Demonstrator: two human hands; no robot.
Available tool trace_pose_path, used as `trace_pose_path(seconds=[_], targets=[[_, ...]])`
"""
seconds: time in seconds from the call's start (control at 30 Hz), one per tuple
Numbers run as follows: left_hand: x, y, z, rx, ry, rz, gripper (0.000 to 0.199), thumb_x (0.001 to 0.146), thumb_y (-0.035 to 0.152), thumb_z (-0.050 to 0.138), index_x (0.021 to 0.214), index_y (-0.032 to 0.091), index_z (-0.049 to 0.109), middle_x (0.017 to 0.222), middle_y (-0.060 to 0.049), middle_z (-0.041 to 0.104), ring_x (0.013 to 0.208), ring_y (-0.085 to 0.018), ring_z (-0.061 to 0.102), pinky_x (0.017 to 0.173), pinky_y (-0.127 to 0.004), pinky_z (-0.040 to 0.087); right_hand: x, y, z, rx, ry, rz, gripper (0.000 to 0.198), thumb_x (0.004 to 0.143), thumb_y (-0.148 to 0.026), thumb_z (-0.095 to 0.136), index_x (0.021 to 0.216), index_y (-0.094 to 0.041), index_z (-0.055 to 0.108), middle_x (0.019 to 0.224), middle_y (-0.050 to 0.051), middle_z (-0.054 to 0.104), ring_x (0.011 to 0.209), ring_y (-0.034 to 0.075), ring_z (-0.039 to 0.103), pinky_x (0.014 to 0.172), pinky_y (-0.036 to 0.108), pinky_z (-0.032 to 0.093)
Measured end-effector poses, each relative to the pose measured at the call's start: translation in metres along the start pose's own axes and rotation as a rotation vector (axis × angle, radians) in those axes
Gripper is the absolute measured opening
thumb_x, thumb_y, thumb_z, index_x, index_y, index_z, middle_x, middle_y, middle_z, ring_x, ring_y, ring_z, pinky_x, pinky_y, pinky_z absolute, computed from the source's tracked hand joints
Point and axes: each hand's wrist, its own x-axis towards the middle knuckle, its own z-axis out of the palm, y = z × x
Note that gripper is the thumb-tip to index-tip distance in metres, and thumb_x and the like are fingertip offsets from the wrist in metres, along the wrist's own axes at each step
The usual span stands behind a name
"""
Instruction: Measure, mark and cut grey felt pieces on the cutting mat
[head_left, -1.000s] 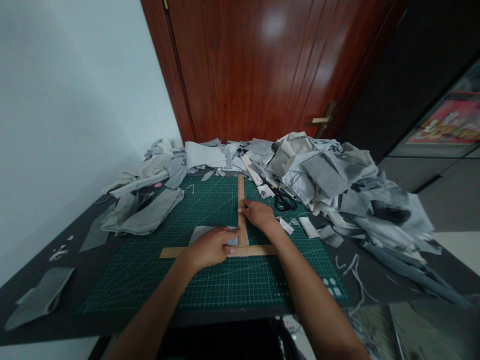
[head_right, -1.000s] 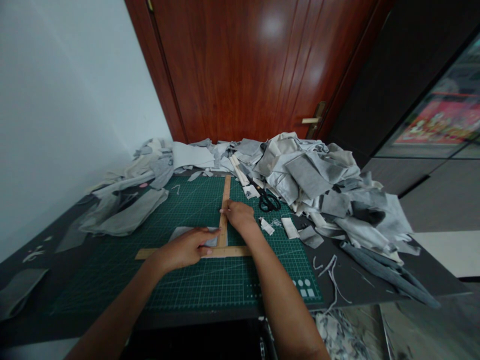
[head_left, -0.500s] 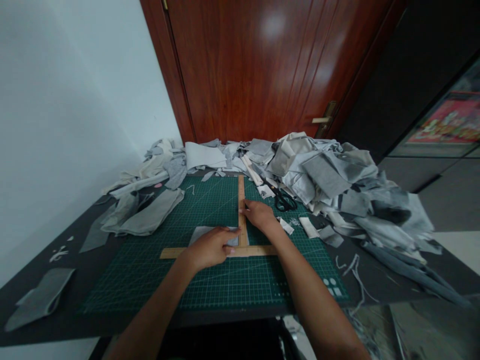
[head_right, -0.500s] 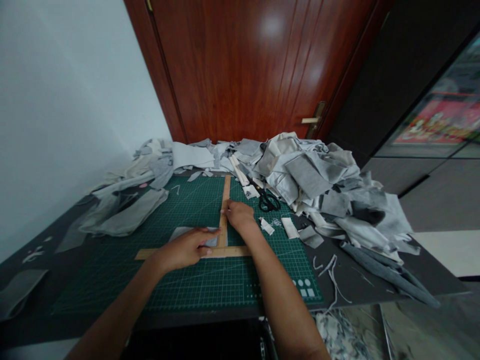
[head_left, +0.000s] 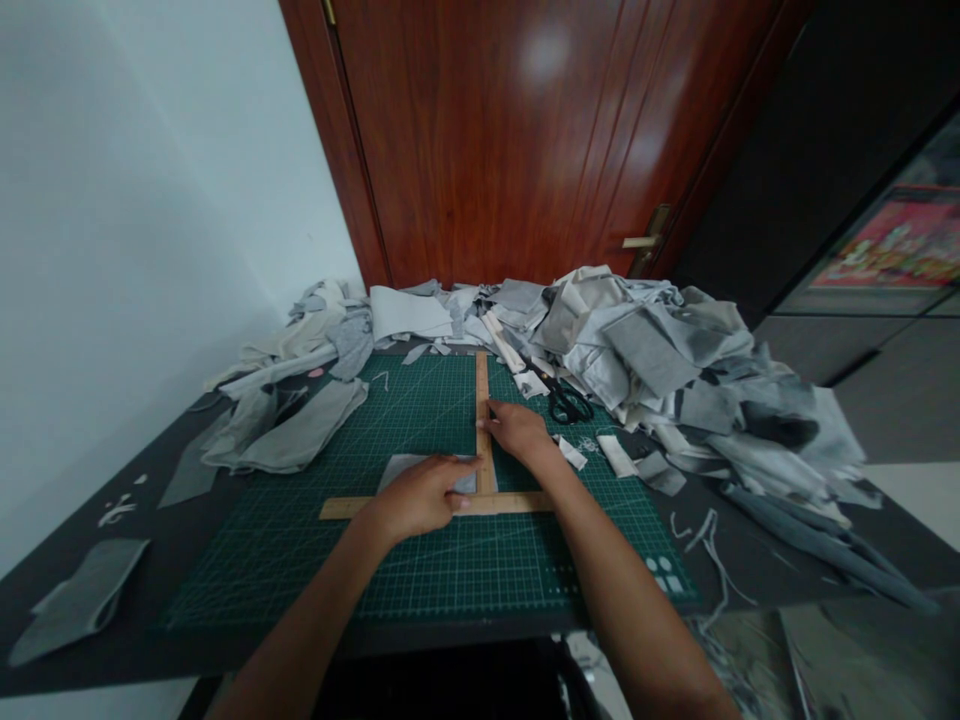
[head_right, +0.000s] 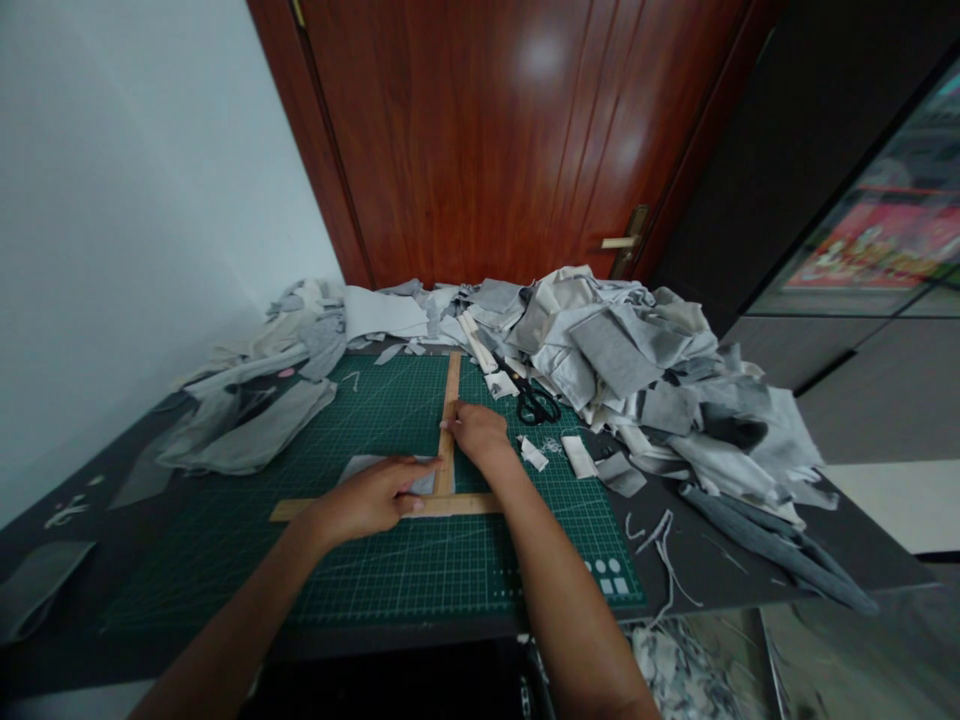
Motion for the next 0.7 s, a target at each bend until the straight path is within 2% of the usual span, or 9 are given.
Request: trace_pose_path(seconds=[0.13, 0.23, 0.3, 0.33, 0.43, 0.53, 0.7], targets=[[-0.001, 0.002, -0.002, 0.015, -0.008, -0.043, 0.060, 0.084, 0.021, 0.062, 0.143, 0.027, 0.055, 0.137, -0.006, 0.064, 0.124, -0.028, 0.060, 0.106, -0.037, 0.044, -0.005, -0.001, -0.006, 0.032, -0.004, 0.007, 0.041, 0.101, -0.050, 0.048, 0.125, -0.020, 0.062, 0.119, 0.013, 0.073, 0.111, 0.026, 0.067, 0.083, 0.031, 0.046], [-0.001, 0.005, -0.006, 0.044, -0.040, -0.060, 0.063, 0.084, 0.023, 0.062, 0.145, 0.027, 0.049, 0.131, -0.006, 0.067, 0.119, -0.028, 0.062, 0.100, -0.036, 0.046, -0.011, 0.002, -0.017, 0.059, -0.026, -0.025, 0.042, 0.101, -0.051, 0.049, 0.115, -0.016, 0.067, 0.113, 0.012, 0.074, 0.104, 0.023, 0.068, 0.077, 0.028, 0.045], [0.000, 0.006, -0.009, 0.067, -0.063, -0.057, 0.064, 0.084, 0.025, 0.062, 0.145, 0.025, 0.046, 0.125, -0.007, 0.068, 0.115, -0.028, 0.063, 0.095, -0.035, 0.047, -0.018, 0.003, -0.025, 0.080, -0.131, -0.103, 0.033, 0.093, -0.047, 0.063, 0.105, -0.018, 0.072, 0.105, 0.008, 0.076, 0.096, 0.020, 0.069, 0.070, 0.024, 0.043], [0.000, 0.007, -0.010, 0.075, -0.074, -0.053, 0.062, 0.083, 0.026, 0.062, 0.143, 0.024, 0.047, 0.122, -0.008, 0.069, 0.112, -0.028, 0.064, 0.092, -0.034, 0.047, -0.022, 0.003, -0.030, 0.089, -0.226, -0.156, 0.029, 0.089, -0.044, 0.069, 0.101, -0.018, 0.074, 0.101, 0.006, 0.076, 0.092, 0.019, 0.069, 0.066, 0.023, 0.041], [0.002, 0.010, -0.013, 0.090, -0.097, -0.050, 0.045, 0.083, 0.026, 0.061, 0.127, 0.022, 0.052, 0.110, -0.007, 0.069, 0.101, -0.027, 0.066, 0.081, -0.031, 0.047, -0.033, -0.004, -0.038, 0.049, -0.481, -0.231, 0.029, 0.076, -0.038, 0.082, 0.097, -0.020, 0.078, 0.094, 0.003, 0.077, 0.084, 0.020, 0.070, 0.059, 0.023, 0.040], [0.003, 0.012, -0.015, 0.101, -0.118, -0.061, 0.033, 0.083, 0.024, 0.059, 0.114, 0.021, 0.051, 0.100, -0.007, 0.068, 0.092, -0.026, 0.067, 0.074, -0.030, 0.046, -0.042, -0.015, -0.041, -0.082, -0.521, -0.142, 0.041, 0.067, -0.041, 0.087, 0.101, -0.020, 0.079, 0.096, 0.006, 0.079, 0.085, 0.025, 0.073, 0.062, 0.025, 0.043], [0.007, 0.015, -0.018, 0.113, -0.134, -0.103, 0.043, 0.079, 0.024, 0.064, 0.120, 0.020, 0.050, 0.105, -0.008, 0.069, 0.100, -0.028, 0.067, 0.079, -0.032, 0.048, -0.043, -0.026, -0.038, -0.157, -0.524, -0.048, 0.057, 0.062, -0.040, 0.091, 0.114, -0.022, 0.076, 0.112, 0.011, 0.078, 0.098, 0.031, 0.074, 0.070, 0.029, 0.050]])
